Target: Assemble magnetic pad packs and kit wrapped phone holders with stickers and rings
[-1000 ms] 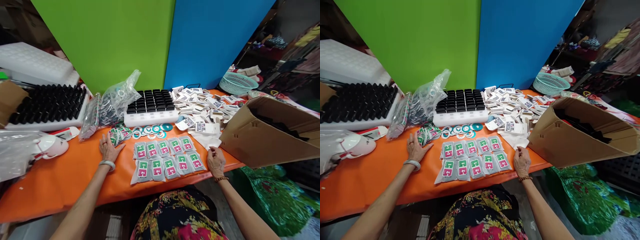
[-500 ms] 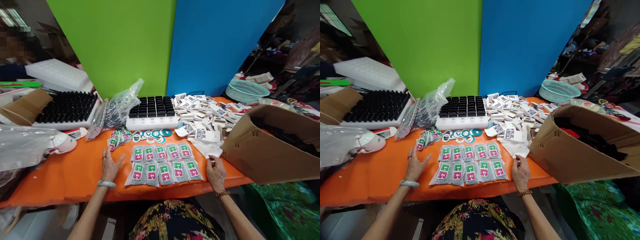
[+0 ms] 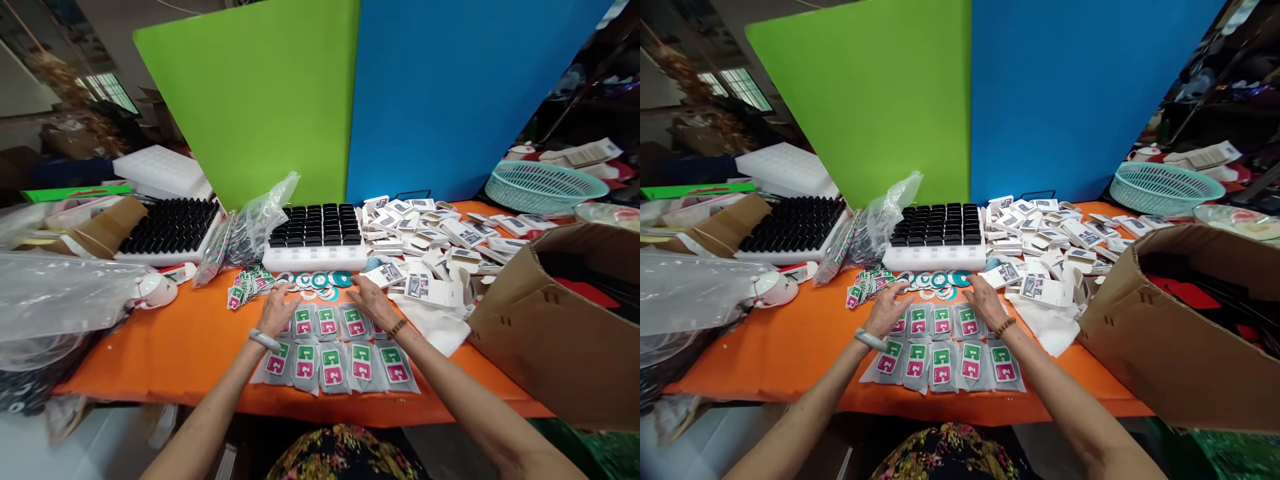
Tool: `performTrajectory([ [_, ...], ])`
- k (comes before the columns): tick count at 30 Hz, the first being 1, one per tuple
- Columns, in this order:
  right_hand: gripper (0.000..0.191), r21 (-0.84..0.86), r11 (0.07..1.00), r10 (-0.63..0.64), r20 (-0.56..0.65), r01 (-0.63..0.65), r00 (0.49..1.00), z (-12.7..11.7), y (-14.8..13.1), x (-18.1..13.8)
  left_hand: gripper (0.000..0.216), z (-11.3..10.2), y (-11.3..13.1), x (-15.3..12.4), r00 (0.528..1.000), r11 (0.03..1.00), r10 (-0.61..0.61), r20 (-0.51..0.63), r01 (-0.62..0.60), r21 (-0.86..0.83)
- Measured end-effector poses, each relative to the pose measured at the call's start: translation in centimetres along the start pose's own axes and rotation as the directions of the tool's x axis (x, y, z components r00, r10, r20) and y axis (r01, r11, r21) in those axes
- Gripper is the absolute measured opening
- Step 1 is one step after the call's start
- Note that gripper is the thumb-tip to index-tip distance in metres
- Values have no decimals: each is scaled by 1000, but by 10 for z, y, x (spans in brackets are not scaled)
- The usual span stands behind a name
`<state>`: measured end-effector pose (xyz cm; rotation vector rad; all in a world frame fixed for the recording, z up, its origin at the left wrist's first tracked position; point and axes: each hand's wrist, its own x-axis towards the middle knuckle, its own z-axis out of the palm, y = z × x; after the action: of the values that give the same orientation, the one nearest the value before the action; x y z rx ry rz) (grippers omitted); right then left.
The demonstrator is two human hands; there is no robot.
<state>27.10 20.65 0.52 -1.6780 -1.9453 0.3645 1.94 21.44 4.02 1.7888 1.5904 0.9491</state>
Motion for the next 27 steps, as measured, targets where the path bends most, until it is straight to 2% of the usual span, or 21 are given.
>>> performTrajectory([
  [3, 17, -165, 986, 0, 115, 19, 993, 15, -2, 25, 28, 8, 7, -2, 999, 999, -4, 42, 5, -43],
  [7, 17, -230, 972, -1, 171, 41, 985, 27, -1, 41, 29, 10, 4, -9, 995, 997, -46, 84, 50, -50],
  [13, 25, -290, 942, -94, 260, 171, 961, 33, 3, 49, 33, 18, -7, -11, 988, 996, -82, 135, 87, -30],
  [17, 32, -305, 926, -149, 251, 224, 957, 34, 4, 47, 31, 26, -5, -9, 983, 986, -108, 150, 126, -114],
  [20, 33, -305, 928, -165, 180, 215, 970, 33, 8, 46, 30, 34, 5, -7, 962, 936, -185, 199, 234, -263],
  [22, 32, -300, 933, -172, 119, 200, 978, 32, 11, 45, 32, 41, 12, -4, 917, 829, -282, 283, 381, -410],
  [23, 31, -295, 935, -178, 89, 196, 980, 32, 12, 44, 34, 45, 16, -2, 879, 737, -329, 344, 467, -488],
  [25, 32, -284, 939, -190, 40, 193, 981, 32, 11, 41, 40, 53, 23, 2, 783, 489, -383, 491, 623, -611],
  [27, 33, -257, 940, -236, -15, 224, 972, 32, 7, 33, 45, 60, 29, 8, 685, 237, -365, 631, 724, -648],
])
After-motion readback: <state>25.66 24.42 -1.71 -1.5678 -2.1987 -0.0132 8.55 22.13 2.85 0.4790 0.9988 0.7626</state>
